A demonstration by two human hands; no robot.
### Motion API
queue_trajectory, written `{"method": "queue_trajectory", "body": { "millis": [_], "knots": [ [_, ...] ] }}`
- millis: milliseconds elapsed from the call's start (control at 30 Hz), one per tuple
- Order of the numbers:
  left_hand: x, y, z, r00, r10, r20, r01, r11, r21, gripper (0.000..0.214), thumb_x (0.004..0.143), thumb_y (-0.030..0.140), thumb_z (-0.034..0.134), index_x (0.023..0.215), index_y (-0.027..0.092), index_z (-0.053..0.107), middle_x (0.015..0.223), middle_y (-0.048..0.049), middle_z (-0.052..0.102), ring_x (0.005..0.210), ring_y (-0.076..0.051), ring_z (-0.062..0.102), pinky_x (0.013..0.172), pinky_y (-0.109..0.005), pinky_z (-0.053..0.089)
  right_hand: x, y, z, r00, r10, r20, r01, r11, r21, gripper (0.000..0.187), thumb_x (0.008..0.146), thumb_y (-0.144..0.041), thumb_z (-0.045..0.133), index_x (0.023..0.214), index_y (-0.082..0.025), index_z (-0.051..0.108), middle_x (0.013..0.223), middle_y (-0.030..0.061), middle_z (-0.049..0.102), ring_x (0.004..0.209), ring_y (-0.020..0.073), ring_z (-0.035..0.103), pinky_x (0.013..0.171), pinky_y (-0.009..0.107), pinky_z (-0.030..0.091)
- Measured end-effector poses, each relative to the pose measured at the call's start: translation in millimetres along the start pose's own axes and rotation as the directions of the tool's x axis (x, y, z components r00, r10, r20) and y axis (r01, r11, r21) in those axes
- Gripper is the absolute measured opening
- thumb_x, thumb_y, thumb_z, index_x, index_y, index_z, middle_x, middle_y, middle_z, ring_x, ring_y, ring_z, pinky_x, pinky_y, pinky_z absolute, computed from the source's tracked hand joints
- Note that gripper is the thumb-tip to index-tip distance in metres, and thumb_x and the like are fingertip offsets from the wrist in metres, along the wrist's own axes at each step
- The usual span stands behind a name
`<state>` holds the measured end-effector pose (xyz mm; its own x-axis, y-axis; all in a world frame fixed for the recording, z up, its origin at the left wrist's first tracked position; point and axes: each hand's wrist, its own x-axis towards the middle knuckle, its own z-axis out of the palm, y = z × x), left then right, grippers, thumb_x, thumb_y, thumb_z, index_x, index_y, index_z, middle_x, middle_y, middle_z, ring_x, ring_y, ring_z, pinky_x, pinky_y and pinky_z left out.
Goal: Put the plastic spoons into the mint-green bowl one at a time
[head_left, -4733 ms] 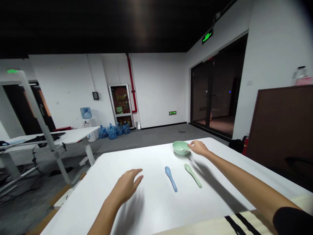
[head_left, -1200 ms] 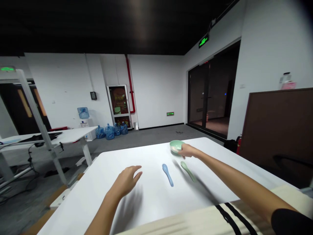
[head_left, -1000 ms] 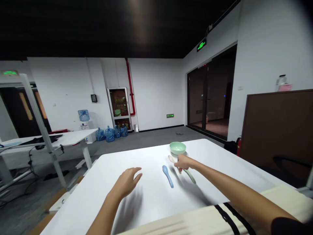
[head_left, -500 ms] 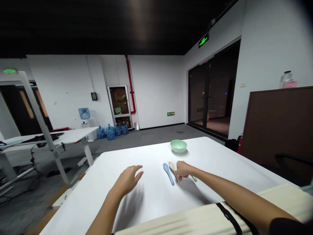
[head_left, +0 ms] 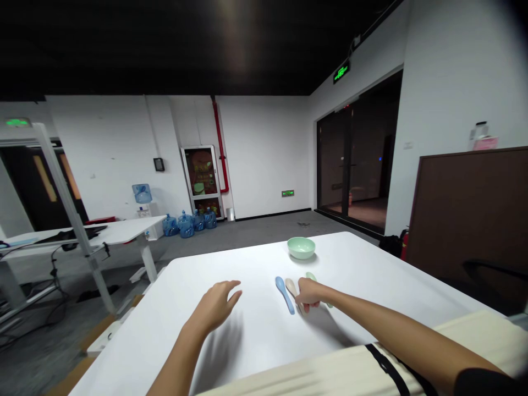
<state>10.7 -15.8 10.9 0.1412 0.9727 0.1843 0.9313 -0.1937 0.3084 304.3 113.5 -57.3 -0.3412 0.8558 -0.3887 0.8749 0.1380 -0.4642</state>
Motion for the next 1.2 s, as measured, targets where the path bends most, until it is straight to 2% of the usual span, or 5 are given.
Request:
{"method": "queue_trajectory", "body": {
  "millis": [367,600,800,1000,1200],
  "knots": [
    [-1,0,-0.1,1.0,0.01,0.001,-0.01,1.0,-0.008,0.052,0.093,0.054,0.035,0.129,0.025,0.058,0.132,-0.007,0.062,0.123,-0.027,0.054,0.1,-0.04,0.043,-7,-5,-3,0.998,0.024,-0.063,-0.027,0.999,-0.035,0.016,0.069,-0.026,0.062,0.063,-0.011,0.063,0.055,0.0048,0.064,0.044,0.0113,0.054,0.045,0.023,0.043],
    [-1,-1,0.4,1.0,0.025,-0.006,-0.025,1.0,-0.003,0.051,0.094,0.053,0.035,0.129,0.025,0.058,0.131,-0.0071,0.063,0.122,-0.027,0.055,0.099,-0.038,0.043,-6,-16,2,0.926,-0.118,-0.359,0.055,0.982,-0.183,0.023,0.075,-0.034,0.06,0.062,-0.015,0.063,0.069,0.0076,0.068,0.064,0.0148,0.062,0.053,0.021,0.034],
    [-3,-2,0.5,0.999,0.032,-0.014,-0.032,0.999,-0.009,0.051,0.094,0.053,0.035,0.129,0.025,0.058,0.13,-0.0068,0.063,0.122,-0.027,0.055,0.099,-0.039,0.042,4,-24,21,0.933,-0.134,-0.333,0.045,0.964,-0.262,0.024,0.076,-0.041,0.061,0.075,-0.017,0.06,0.084,0.0078,0.067,0.076,0.0182,0.063,0.063,0.024,0.036],
    [-2,-3,0.2,0.999,0.032,-0.016,-0.032,0.999,-0.021,0.051,0.094,0.054,0.035,0.129,0.025,0.058,0.131,-0.0071,0.063,0.122,-0.027,0.055,0.1,-0.039,0.042,4,-23,34,0.94,-0.103,-0.327,0.016,0.966,-0.258,0.031,0.07,-0.032,0.064,0.098,-0.02,0.056,0.089,0.0049,0.064,0.081,0.0198,0.063,0.067,0.026,0.039],
    [-2,-3,-0.4,1.0,0.026,-0.017,-0.026,0.999,-0.02,0.051,0.093,0.054,0.036,0.129,0.025,0.058,0.131,-0.0069,0.063,0.122,-0.027,0.055,0.099,-0.039,0.043,10,-23,22,0.94,-0.091,-0.33,0.058,0.992,-0.108,0.016,0.072,-0.031,0.063,0.074,-0.015,0.064,0.081,0.0069,0.069,0.072,0.0158,0.063,0.059,0.022,0.037]
  ]
}}
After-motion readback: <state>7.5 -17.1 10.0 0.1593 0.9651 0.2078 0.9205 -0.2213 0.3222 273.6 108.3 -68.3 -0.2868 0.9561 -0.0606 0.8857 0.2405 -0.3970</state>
